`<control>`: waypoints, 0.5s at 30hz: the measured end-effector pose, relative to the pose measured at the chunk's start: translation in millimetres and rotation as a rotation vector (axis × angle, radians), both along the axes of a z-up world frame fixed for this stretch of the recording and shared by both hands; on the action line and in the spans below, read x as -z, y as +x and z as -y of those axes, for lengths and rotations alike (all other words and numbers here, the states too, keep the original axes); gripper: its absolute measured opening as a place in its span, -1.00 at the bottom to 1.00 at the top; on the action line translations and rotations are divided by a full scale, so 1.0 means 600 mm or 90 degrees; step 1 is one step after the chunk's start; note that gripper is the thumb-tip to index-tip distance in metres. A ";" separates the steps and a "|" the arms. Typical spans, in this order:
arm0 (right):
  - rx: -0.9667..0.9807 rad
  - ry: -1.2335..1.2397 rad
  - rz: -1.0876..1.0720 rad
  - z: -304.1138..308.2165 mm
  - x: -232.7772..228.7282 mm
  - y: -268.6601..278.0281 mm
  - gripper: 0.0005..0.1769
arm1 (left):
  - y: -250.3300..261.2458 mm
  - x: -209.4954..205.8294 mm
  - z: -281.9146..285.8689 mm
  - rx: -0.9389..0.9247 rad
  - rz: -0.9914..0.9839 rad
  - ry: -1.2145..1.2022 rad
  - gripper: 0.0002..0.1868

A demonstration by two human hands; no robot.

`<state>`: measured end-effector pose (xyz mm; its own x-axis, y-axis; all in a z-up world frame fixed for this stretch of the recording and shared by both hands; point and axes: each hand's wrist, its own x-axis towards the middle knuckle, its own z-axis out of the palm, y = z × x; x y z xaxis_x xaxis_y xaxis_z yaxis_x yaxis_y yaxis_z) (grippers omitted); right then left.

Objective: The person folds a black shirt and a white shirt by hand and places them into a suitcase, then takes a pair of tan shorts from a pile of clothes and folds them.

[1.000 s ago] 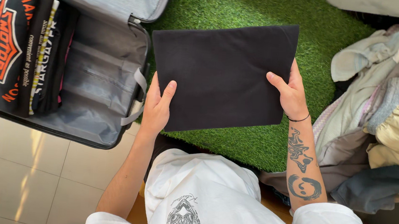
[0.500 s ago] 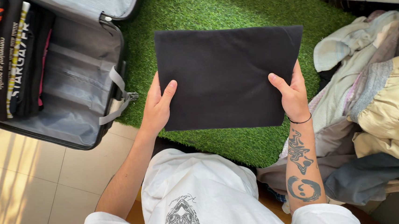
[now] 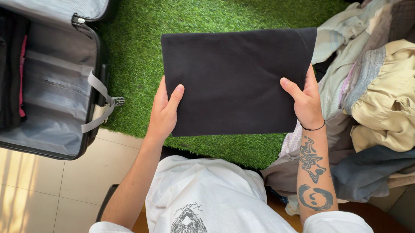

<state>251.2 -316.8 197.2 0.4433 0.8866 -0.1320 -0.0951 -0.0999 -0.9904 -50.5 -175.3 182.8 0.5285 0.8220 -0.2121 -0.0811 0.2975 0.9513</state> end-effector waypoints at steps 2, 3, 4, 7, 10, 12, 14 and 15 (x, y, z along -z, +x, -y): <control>0.003 -0.002 -0.012 0.009 0.002 0.005 -0.31 | 0.006 0.002 0.003 0.009 -0.015 0.014 -0.50; 0.003 -0.001 -0.023 0.012 0.003 0.009 -0.31 | 0.010 0.002 0.004 0.011 -0.015 0.015 -0.50; 0.005 -0.001 -0.023 0.016 0.004 0.011 -0.31 | 0.013 0.002 0.007 0.012 -0.021 0.008 -0.50; 0.015 -0.007 -0.026 0.028 0.008 0.021 -0.32 | 0.026 0.002 0.013 0.018 -0.019 -0.006 -0.49; 0.022 -0.010 -0.024 0.039 0.009 0.028 -0.33 | 0.036 0.001 0.017 0.026 -0.012 -0.015 -0.50; 0.026 0.001 -0.010 0.046 0.009 0.033 -0.33 | 0.044 0.000 0.019 0.031 -0.011 -0.017 -0.50; 0.031 -0.002 -0.003 0.052 0.008 0.038 -0.33 | 0.051 0.000 0.020 0.035 -0.016 -0.014 -0.50; 0.034 -0.005 0.004 0.054 0.009 0.040 -0.33 | 0.054 0.000 0.020 0.036 -0.016 -0.014 -0.50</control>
